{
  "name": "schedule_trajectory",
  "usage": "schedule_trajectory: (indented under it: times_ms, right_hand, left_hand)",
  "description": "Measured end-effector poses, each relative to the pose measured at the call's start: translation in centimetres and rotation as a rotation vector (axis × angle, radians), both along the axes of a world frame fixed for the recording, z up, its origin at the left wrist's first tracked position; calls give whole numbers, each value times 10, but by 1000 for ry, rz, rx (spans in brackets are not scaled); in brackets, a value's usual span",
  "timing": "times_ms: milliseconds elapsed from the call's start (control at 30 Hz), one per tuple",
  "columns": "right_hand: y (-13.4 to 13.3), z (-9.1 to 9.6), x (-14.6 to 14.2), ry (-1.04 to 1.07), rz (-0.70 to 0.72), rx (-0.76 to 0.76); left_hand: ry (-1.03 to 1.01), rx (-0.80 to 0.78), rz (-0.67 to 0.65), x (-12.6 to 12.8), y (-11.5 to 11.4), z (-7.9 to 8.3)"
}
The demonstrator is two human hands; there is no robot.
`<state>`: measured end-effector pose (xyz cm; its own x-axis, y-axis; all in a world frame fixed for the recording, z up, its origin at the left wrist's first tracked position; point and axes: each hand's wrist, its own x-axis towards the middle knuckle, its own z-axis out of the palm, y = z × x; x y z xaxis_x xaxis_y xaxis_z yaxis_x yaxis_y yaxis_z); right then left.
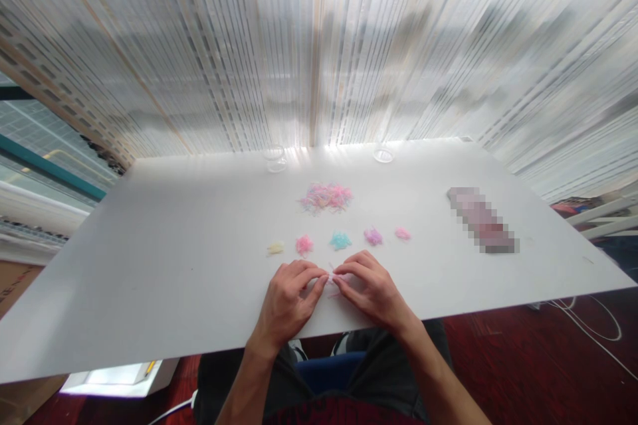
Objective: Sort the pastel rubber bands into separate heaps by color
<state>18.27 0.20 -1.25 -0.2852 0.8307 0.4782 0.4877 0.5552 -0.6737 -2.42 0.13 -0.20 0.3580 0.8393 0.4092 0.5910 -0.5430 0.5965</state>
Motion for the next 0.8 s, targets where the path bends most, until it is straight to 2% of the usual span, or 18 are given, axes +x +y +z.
schedule_trajectory:
  times_ms: [800]
  right_hand:
    - [-3,1,0,22,-5,-34]
  left_hand:
    - [-17,5,2,0,-1,-2]
